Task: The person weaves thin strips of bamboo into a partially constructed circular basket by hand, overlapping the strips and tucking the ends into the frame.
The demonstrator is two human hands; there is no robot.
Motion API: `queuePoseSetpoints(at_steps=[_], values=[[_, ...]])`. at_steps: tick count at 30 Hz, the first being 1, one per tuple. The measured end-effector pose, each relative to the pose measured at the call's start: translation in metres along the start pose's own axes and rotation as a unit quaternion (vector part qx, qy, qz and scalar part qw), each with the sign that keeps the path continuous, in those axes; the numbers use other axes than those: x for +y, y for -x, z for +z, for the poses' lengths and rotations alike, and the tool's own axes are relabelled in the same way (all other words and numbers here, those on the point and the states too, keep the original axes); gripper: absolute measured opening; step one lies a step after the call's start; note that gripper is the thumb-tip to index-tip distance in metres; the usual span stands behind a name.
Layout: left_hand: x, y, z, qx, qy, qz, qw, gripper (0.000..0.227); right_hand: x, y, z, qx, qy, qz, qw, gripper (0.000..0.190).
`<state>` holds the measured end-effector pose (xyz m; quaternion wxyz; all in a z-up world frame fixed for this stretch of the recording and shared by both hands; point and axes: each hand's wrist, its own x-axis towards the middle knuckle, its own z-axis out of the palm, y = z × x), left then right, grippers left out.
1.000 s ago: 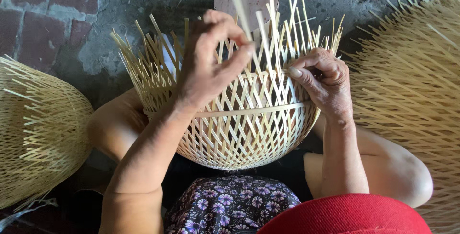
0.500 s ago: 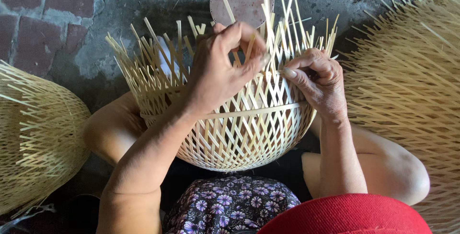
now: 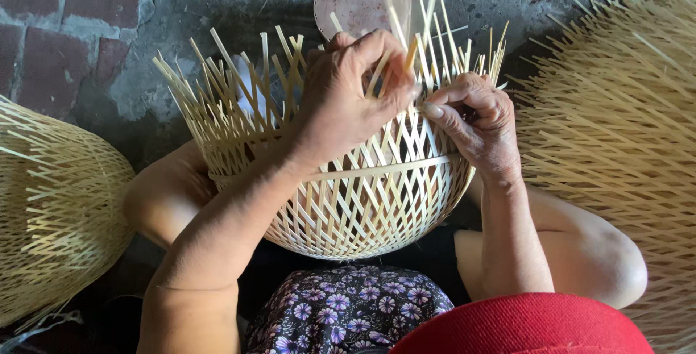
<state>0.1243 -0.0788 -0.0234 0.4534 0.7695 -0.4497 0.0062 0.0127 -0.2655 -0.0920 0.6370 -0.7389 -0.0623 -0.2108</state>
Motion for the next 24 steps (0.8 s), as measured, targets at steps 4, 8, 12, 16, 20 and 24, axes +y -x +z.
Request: queuePoseSetpoints(at_steps=[4, 8, 12, 16, 20, 24], values=[[0.006, 0.006, 0.003, 0.019, -0.176, 0.064, 0.982, 0.033, 0.002, 0.001, 0.0, 0.001, -0.029, 0.013, 0.999, 0.006], [0.023, 0.019, 0.003, 0.031, -0.252, 0.048, 0.966, 0.052, 0.003, 0.005, 0.001, 0.005, -0.036, 0.021, 0.999, 0.005], [0.049, 0.04, -0.014, -0.022, -0.242, -0.022, 0.97, 0.071, 0.001, 0.002, 0.0, -0.001, -0.042, 0.024, 0.999, 0.004], [0.054, 0.06, -0.016, -0.082, -0.24, -0.009, 0.967, 0.095, 0.0, 0.002, 0.001, 0.006, -0.068, 0.052, 0.996, 0.005], [0.039, 0.071, -0.004, -0.045, -0.231, 0.03, 0.971, 0.091, -0.002, 0.008, -0.003, 0.035, 0.069, -0.015, 0.997, 0.014], [0.037, 0.076, -0.006, -0.032, -0.202, 0.031, 0.978, 0.091, 0.004, 0.032, -0.008, 0.131, 0.155, -0.085, 0.976, 0.026]])
